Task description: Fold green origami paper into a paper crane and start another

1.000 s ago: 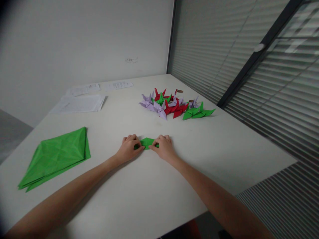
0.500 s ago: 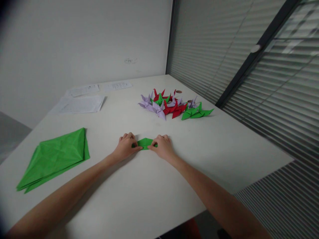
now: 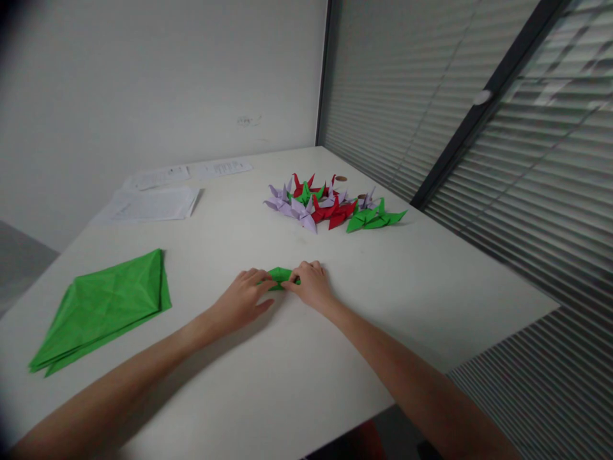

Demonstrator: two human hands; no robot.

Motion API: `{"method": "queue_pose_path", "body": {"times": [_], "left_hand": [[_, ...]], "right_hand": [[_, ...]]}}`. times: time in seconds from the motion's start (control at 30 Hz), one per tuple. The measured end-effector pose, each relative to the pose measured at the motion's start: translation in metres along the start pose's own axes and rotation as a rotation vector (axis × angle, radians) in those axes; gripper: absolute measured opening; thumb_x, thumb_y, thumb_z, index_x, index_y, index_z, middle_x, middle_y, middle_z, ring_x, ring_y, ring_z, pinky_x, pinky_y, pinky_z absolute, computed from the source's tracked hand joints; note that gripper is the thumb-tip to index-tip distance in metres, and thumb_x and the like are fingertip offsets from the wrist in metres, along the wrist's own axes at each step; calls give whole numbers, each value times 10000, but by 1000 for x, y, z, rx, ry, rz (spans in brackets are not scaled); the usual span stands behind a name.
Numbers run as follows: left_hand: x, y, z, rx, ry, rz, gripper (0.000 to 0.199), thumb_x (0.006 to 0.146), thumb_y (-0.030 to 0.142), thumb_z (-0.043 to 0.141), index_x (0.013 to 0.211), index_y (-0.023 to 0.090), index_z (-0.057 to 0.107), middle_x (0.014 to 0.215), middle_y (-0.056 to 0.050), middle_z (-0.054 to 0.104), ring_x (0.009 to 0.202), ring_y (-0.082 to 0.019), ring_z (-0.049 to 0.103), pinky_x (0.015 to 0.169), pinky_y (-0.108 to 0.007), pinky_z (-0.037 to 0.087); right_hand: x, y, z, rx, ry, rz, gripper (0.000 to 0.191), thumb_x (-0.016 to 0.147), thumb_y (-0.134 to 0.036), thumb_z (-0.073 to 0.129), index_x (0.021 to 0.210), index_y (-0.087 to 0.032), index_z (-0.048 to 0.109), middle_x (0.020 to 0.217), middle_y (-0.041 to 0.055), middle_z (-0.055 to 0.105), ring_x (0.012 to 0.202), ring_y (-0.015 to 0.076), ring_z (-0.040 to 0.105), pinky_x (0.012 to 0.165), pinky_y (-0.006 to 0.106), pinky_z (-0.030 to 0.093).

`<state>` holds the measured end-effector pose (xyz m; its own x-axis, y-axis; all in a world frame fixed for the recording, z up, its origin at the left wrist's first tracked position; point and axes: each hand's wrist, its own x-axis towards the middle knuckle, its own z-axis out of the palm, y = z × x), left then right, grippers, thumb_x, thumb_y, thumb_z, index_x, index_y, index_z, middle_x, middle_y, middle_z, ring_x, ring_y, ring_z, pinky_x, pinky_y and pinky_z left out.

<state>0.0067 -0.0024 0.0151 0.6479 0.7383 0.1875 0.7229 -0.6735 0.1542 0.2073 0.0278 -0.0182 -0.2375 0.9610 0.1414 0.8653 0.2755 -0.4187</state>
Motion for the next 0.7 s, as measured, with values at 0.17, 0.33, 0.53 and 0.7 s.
{"method": "queue_pose_path", "body": {"times": [0.17,0.33,0.53,0.7], "left_hand": [[-6,29,18,55,-30,-10,240,895,254,532,1083,120,595,1048,-142,622,976,-266,602,839,-415,510],[-7,35,24,145,-27,-44,219,905,243,499,992,93,632,944,-148,620,907,-275,589,783,-417,515],[-9,36,28,207,-39,-36,240,909,254,515,1008,74,639,921,-143,617,885,-274,582,747,-395,515],[-10,35,30,189,0,-28,360,915,372,541,1108,76,606,1030,-157,619,918,-274,583,762,-393,523]], "right_hand": [[-1,3,3,-17,17,-14,321,847,-516,615,732,-232,710,828,62,665,875,238,528,757,355,355],[-3,2,4,-31,49,-23,341,867,-512,587,745,-215,701,834,72,663,879,244,526,751,363,352],[-3,-1,2,-47,23,-7,291,866,-471,609,754,-217,695,865,64,662,905,251,516,762,365,352],[-4,0,1,-43,27,-21,290,864,-467,612,741,-216,689,857,64,659,897,249,511,763,368,353]]}}
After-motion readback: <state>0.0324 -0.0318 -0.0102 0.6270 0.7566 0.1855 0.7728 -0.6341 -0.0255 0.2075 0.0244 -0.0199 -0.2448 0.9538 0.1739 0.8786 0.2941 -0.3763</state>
